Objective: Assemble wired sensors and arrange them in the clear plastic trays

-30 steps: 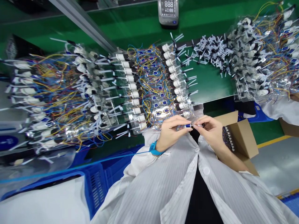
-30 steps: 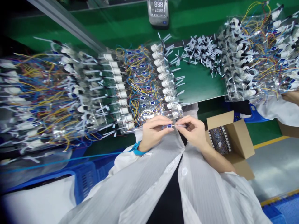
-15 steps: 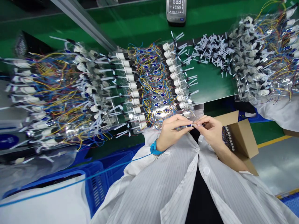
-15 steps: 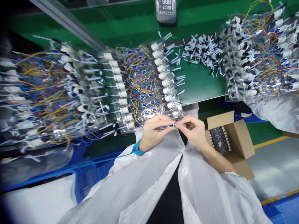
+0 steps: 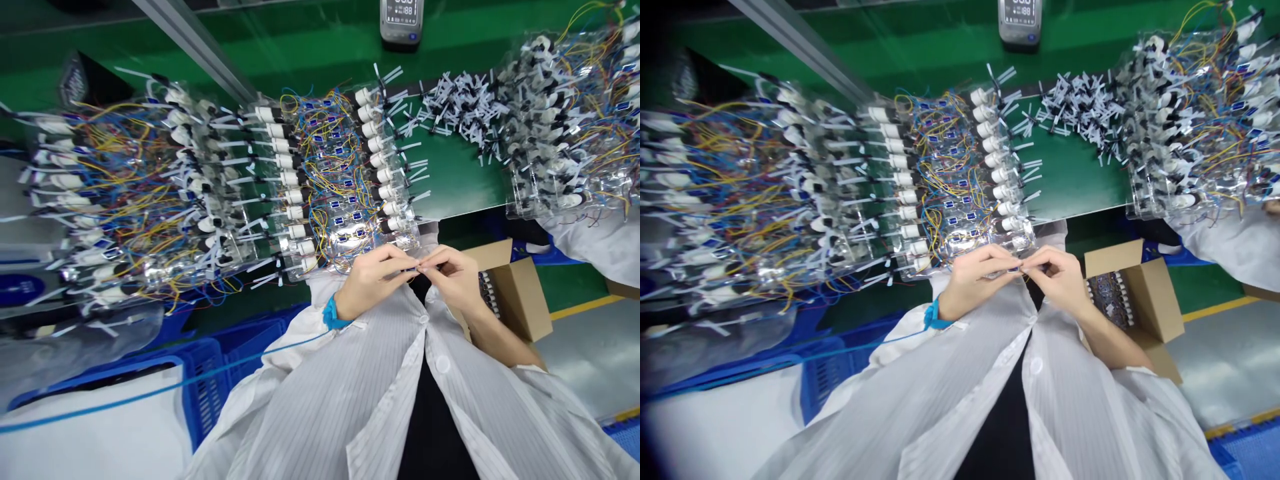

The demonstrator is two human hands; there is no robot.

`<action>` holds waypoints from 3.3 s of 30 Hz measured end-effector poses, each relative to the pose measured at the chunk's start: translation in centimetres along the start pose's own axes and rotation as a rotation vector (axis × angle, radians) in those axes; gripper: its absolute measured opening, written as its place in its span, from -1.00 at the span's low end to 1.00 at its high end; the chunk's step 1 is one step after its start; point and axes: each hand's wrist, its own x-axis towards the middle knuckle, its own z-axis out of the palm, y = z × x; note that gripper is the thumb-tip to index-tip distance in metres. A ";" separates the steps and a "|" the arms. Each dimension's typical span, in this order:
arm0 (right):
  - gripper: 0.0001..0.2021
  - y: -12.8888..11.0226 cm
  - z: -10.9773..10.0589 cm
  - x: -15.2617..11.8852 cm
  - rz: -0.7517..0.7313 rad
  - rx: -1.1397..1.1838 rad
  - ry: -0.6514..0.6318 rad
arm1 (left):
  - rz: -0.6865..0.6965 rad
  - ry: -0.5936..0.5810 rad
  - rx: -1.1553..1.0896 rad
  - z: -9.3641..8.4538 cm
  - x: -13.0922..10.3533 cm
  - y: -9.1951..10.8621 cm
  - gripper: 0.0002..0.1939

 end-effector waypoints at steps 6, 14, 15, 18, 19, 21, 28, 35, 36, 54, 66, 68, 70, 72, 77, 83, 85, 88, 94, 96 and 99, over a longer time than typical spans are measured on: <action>-0.86 -0.3 -0.4 0.2 0.066 0.081 0.064 | -0.024 0.073 -0.088 0.7 -0.4 -0.5 -0.73; -0.80 0.4 -0.8 0.0 0.017 0.101 -0.003 | 0.036 0.028 -0.082 0.6 -0.5 0.0 -0.76; -0.80 0.6 -0.9 0.0 0.021 0.095 -0.021 | 0.038 0.021 -0.075 0.6 -0.6 0.0 -0.77; -0.84 0.8 -1.3 -0.1 0.053 0.012 -0.087 | 0.032 -0.026 -0.043 0.9 -1.1 -0.3 -0.79; -0.86 0.6 -1.5 -0.1 0.067 -0.044 -0.109 | 0.015 -0.052 -0.031 1.0 -1.4 -0.4 -0.78; -0.88 0.1 -2.1 -0.2 0.085 -0.147 -0.160 | -0.037 -0.117 -0.030 1.1 -1.8 -0.7 -0.68; -0.82 -3.0 -3.9 -0.1 -0.011 0.023 -0.108 | -0.016 -0.419 0.054 -1.1 -0.8 -1.5 -0.50; -0.62 -1.6 0.3 2.6 -0.059 0.335 0.032 | -0.090 -0.445 0.215 -5.3 -0.3 -2.1 -0.77; -0.55 -0.7 1.1 3.1 -0.054 0.384 0.047 | -0.098 -0.400 0.211 -6.1 -0.5 -2.0 -0.79; -0.72 6.6 -0.1 5.2 -0.650 -0.544 -0.346 | -0.362 -0.695 0.031 -6.4 -2.3 -0.1 -0.77; -0.73 6.1 0.4 5.7 -0.560 -0.401 -0.118 | -0.365 -0.620 0.128 -5.5 -3.6 -0.4 -0.70; -0.74 6.2 1.1 5.7 -0.548 -0.523 -0.181 | -0.357 -0.485 0.122 -7.1 -3.2 0.4 -0.73; -0.73 6.0 0.9 5.7 -0.555 -0.611 -0.282 | -0.335 -0.382 0.127 -8.6 -2.9 0.9 -0.78; -0.63 5.7 -0.1 5.5 -0.584 -0.582 -0.342 | -0.292 -0.312 0.136 -9.8 -2.8 0.9 -0.79; -0.64 5.8 -3.3 5.4 -0.468 -0.398 0.129 | -0.283 -0.126 0.256 -11.3 -2.7 -1.0 -0.77; -0.89 6.3 -1.5 7.1 -0.214 -0.273 0.062 | -0.324 -0.231 0.300 -9.5 -0.8 -3.7 -0.77; -0.94 5.3 -0.6 7.2 -0.282 -0.236 0.088 | -0.361 -0.308 0.324 -8.7 -0.4 -4.3 -0.69; -0.90 3.1 -0.4 7.0 -0.355 -0.094 0.166 | -0.398 -0.391 0.344 -8.1 -0.4 -4.9 -0.56; -0.90 -1.4 -2.8 7.3 -0.482 0.295 0.158 | -0.343 -0.367 0.327 -8.2 -1.5 -5.8 -0.71; -0.89 -1.9 -3.9 7.7 -0.501 0.379 0.157 | -0.333 -0.321 0.306 -8.3 -1.5 -5.9 -0.83; -0.83 -1.6 -5.9 8.3 -0.469 0.504 0.239 | -0.344 -0.275 0.268 -8.6 -1.3 -6.0 -0.88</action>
